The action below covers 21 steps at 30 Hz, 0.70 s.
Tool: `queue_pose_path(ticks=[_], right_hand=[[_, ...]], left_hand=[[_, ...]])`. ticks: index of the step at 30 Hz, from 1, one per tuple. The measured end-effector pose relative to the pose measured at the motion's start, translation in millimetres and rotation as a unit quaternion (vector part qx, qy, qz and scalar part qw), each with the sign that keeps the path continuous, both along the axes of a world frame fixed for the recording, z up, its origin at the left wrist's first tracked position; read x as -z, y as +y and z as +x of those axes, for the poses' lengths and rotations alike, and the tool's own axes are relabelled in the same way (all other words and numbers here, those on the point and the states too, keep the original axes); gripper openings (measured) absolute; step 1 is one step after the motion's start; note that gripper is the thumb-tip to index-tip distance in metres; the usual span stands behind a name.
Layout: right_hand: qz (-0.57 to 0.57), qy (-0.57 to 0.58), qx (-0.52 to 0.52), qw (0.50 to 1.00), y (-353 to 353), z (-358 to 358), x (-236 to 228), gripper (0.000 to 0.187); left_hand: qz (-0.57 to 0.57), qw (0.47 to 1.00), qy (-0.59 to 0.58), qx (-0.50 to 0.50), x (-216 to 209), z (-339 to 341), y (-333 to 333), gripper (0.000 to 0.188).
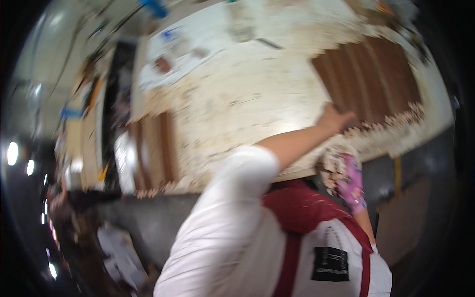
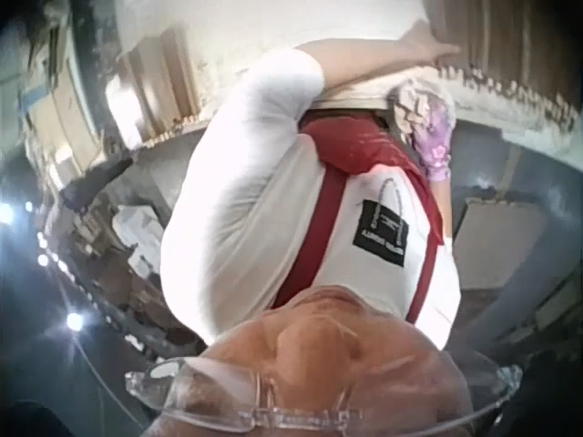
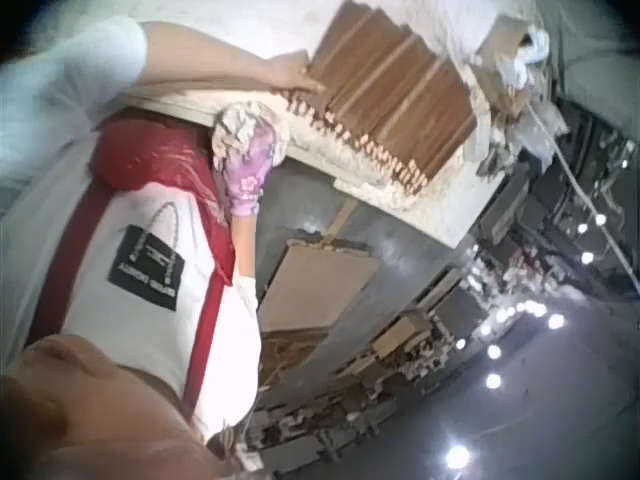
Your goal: The person wipes liquid from a bottle onto several wooden slats with a cloth and marks the ends of the slats with a marker.
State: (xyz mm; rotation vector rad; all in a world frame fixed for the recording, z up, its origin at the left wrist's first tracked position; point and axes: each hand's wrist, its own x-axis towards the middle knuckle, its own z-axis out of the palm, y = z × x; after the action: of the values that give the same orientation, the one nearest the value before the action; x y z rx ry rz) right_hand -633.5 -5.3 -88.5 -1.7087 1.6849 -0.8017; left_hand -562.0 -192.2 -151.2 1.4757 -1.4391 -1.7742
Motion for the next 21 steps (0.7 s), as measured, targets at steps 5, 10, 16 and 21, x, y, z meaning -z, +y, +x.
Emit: queue_pose_path(ticks=[5, 10, 16, 21], right_hand=[[0.018, -0.090, -0.067, 0.994, -15, -10, 12, 0.049], [0.012, -0.059, -0.113, 0.992, -38, -12, -1, 0.048], [-0.075, -0.022, -0.166, 0.983, -81, -2, -1, 0.055], [0.009, -0.111, -0.074, 0.991, -151, 18, -14, 0.041]], left_hand=[[-0.139, 0.987, -0.081, -0.002, -1, 40, -9, 0.065], [0.065, 0.990, 0.118, -0.050, -42, 185, 3, 0.041], [-0.175, 0.974, -0.144, -0.014, -56, 300, 62, 0.041], [-0.321, 0.884, -0.315, -0.132, -56, 331, 90, 0.056]])
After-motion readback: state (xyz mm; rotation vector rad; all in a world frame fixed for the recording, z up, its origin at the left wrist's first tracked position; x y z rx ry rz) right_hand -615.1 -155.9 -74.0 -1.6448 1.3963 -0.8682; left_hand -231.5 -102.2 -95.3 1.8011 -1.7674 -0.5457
